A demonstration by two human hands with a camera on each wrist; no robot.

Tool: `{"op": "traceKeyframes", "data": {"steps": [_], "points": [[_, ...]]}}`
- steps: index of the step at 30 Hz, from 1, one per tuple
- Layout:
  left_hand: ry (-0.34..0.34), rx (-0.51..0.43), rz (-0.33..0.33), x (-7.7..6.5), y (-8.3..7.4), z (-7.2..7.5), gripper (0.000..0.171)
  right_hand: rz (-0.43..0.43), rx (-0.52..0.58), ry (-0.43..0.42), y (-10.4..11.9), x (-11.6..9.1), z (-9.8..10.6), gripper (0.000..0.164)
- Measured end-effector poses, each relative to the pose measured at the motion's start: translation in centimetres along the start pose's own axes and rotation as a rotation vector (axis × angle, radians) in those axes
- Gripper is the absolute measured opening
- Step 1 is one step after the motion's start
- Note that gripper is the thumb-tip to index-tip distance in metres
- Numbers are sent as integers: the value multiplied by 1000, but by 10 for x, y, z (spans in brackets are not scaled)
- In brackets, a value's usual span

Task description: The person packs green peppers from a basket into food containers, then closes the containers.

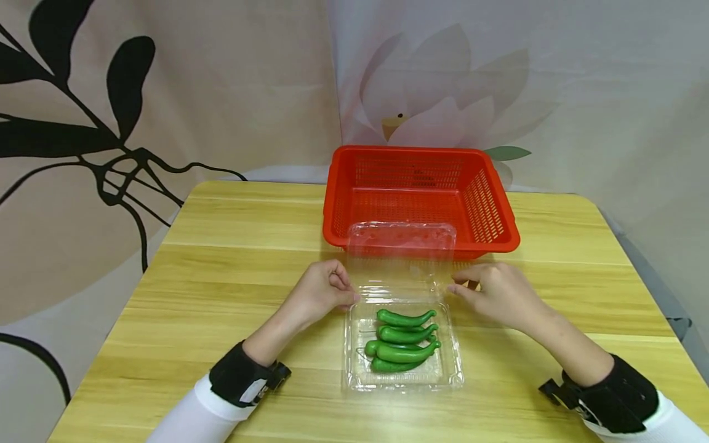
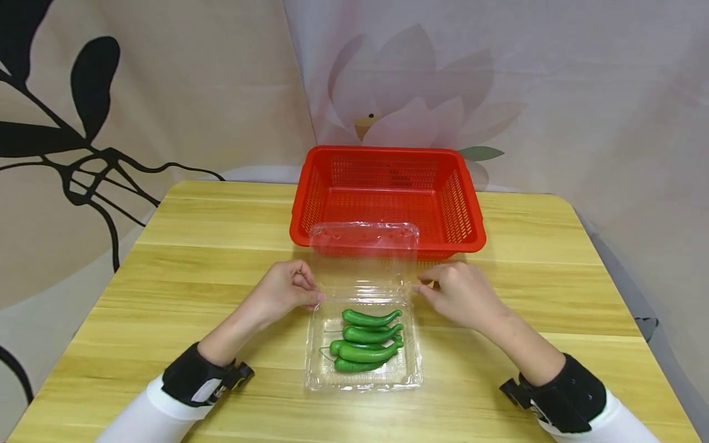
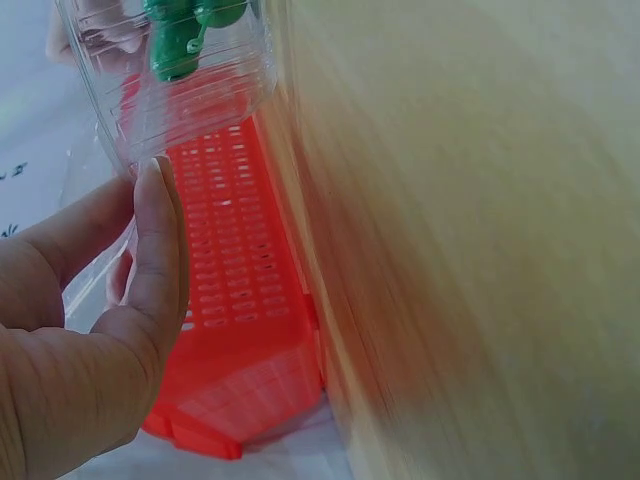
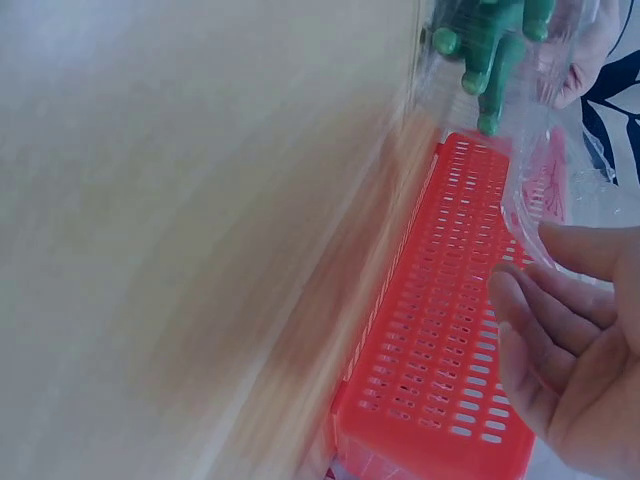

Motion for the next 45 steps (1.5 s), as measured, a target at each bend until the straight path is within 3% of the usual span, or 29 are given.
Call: {"op": "traceKeyframes", "data": {"steps": [11,19,25,30,34,40,45], "points": [[1,-16,-9,6,-1,-1,24,-127,196,36,-14,-4,-8,11],[-5,-9,-33,10,-3,-2,23,-169,231,27,-19,-6,-4,8],[-11,8,-57,12,-5,-1,21,-211,311,-87,-18,-2,20,7],[-15,19,-61,12,-8,-1,21,-263,414,-186,-16,7,47,19],[-25,23,-59,13,-8,0,21,-215,380,-230,-8,14,60,24],[-36,44,-112,16,-13,0,20,-140,258,-333,-1,19,70,28],[-36,35,-125,17,-15,-1,19,-97,229,-342,5,21,71,21]]}}
Point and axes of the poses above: each hand's wrist, its own x-axis towards the middle knuckle, its own z-axis out of the back of the hand, y = z × x, the point moved 9 cm from there along x, towards the middle knuckle, and after that the axes turned 5 degrees about -y, right-handed, at the moved point
